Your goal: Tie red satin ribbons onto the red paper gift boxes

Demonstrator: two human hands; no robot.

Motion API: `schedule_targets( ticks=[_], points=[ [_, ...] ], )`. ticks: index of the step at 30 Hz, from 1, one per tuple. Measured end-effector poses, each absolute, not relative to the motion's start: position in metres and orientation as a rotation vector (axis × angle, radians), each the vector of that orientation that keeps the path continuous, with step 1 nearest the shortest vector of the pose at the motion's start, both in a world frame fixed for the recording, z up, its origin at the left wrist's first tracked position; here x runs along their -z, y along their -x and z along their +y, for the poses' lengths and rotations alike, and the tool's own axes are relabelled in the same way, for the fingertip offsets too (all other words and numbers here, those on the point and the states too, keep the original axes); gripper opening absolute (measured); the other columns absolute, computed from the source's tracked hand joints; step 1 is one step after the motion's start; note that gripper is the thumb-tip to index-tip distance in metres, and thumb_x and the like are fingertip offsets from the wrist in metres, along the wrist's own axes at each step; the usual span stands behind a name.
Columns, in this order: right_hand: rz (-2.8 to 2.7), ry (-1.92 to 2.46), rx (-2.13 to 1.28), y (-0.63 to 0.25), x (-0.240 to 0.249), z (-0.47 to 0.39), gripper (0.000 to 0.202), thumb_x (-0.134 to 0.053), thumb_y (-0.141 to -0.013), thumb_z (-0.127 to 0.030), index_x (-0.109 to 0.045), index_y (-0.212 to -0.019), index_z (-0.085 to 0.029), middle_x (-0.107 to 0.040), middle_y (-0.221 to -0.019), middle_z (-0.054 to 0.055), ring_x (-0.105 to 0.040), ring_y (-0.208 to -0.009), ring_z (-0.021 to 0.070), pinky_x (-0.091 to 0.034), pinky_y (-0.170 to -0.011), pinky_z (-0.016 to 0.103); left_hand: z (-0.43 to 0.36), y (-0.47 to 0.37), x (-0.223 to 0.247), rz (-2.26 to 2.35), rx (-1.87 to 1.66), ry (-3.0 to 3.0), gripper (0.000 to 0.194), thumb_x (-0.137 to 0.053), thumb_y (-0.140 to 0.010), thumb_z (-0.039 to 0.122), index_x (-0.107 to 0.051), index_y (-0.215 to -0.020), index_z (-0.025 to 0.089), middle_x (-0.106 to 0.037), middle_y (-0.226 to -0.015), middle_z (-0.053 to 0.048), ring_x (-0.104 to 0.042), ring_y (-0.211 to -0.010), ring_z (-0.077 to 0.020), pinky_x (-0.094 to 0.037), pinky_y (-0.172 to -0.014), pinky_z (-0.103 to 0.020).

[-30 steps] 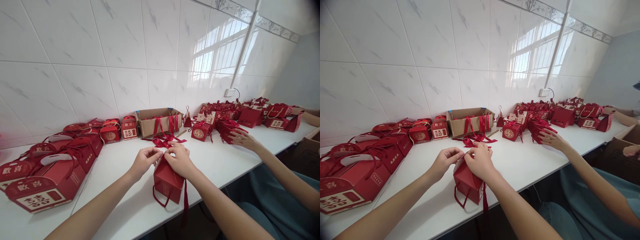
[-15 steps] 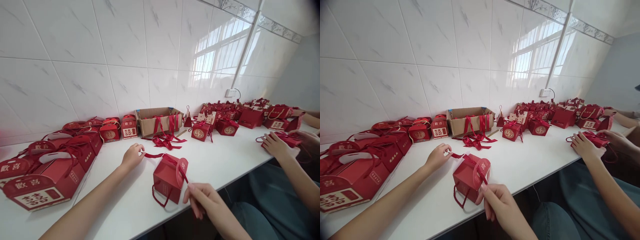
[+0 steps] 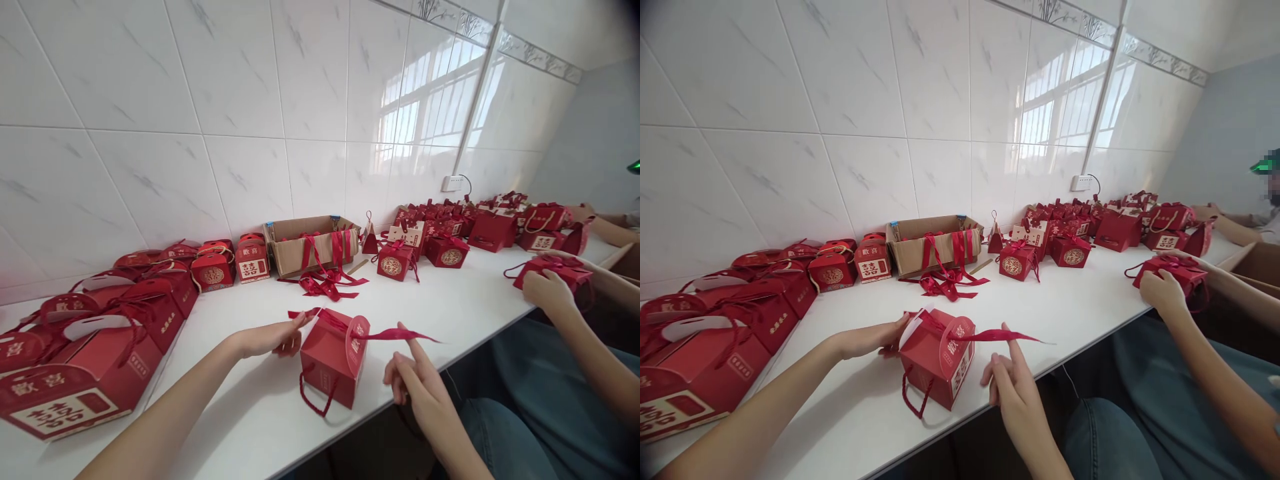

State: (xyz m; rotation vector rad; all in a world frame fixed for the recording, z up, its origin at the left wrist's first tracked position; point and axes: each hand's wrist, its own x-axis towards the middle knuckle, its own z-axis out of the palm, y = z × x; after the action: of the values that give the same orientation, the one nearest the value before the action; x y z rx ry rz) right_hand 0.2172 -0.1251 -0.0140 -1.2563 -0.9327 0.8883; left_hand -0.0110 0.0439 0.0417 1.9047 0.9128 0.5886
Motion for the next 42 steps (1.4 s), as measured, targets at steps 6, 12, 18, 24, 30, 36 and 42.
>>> schedule_targets(
  ticks=[6, 12, 18, 24, 30, 36, 42],
  points=[
    [-0.802, 0.989, -0.792, -0.229, -0.014, -0.115, 0.047, -0.064, -0.081, -0.044, -0.053, -0.123, -0.023, -0.061, -0.077, 0.001, -0.055, -0.067, 0.0118, -0.044, -0.063, 0.024, 0.042, -0.006, -0.053, 0.714, -0.930, -1.503, 0.034, -0.059, -0.081, 0.048, -0.068, -0.102, 0.023, -0.066, -0.100, -0.006, -0.058, -0.085, -0.0156, -0.045, -0.069, -0.025],
    [-0.611, 0.792, -0.917, -0.235, -0.039, -0.102, 0.024, -0.073, -0.075, -0.038, -0.067, -0.087, -0.019, -0.063, -0.074, 0.001, -0.058, -0.063, 0.0100, -0.047, -0.061, 0.023, 0.029, -0.013, -0.081, 0.594, -1.247, -1.163, 0.012, -0.075, -0.069, 0.029, -0.071, -0.075, 0.019, -0.068, -0.082, -0.001, -0.058, -0.073, -0.0130, -0.048, -0.063, -0.025],
    [-0.743, 0.717, -0.877, -0.243, -0.059, -0.087, 0.023, -0.073, -0.074, -0.036, -0.067, -0.087, -0.019, -0.067, -0.083, 0.002, -0.062, -0.068, 0.0116, -0.050, -0.067, 0.025, 0.000, -0.023, -0.102, 0.527, -1.361, -1.191, 0.012, -0.077, -0.066, 0.025, -0.070, -0.075, 0.019, -0.068, -0.078, 0.001, -0.059, -0.072, -0.0105, -0.049, -0.064, -0.021],
    [-1.011, 0.723, -0.805, -0.251, -0.082, -0.075, 0.018, -0.064, -0.082, -0.036, -0.065, -0.092, -0.021, -0.067, -0.076, 0.000, -0.059, -0.062, 0.0098, -0.047, -0.061, 0.024, -0.012, -0.029, -0.113, 0.575, -1.427, -1.285, 0.012, -0.074, -0.071, 0.025, -0.071, -0.082, 0.021, -0.068, -0.078, 0.002, -0.061, -0.070, -0.0105, -0.050, -0.067, -0.022],
    [-1.207, 0.713, -0.706, -0.250, -0.110, -0.067, 0.014, -0.066, -0.081, -0.031, -0.069, -0.091, -0.021, -0.067, -0.084, 0.001, -0.059, -0.079, 0.0119, -0.048, -0.072, 0.024, -0.016, -0.040, -0.130, 0.537, -1.487, -1.403, 0.010, -0.072, -0.073, 0.024, -0.071, -0.081, 0.020, -0.069, -0.074, 0.000, -0.063, -0.068, -0.0114, -0.050, -0.069, -0.024],
    [-1.271, 0.689, -0.777, -0.244, -0.124, -0.059, 0.020, -0.062, -0.083, -0.038, -0.069, -0.085, -0.019, -0.068, -0.079, 0.002, -0.062, -0.078, 0.0136, -0.050, -0.080, 0.029, -0.024, -0.047, -0.142, 0.539, -1.570, -1.465, 0.015, -0.071, -0.073, 0.025, -0.071, -0.086, 0.017, -0.068, -0.069, -0.001, -0.063, -0.068, -0.0130, -0.050, -0.070, -0.026],
    [-1.247, 0.623, -0.998, -0.235, -0.139, -0.051, 0.025, -0.070, -0.075, -0.040, -0.062, -0.081, -0.018, -0.067, -0.068, 0.001, -0.065, -0.066, 0.0144, -0.054, -0.070, 0.031, -0.025, -0.054, -0.139, 0.569, -1.601, -1.427, 0.021, -0.074, -0.069, 0.029, -0.070, -0.085, 0.015, -0.069, -0.072, -0.002, -0.064, -0.070, -0.0144, -0.050, -0.070, -0.027]
  ],
)
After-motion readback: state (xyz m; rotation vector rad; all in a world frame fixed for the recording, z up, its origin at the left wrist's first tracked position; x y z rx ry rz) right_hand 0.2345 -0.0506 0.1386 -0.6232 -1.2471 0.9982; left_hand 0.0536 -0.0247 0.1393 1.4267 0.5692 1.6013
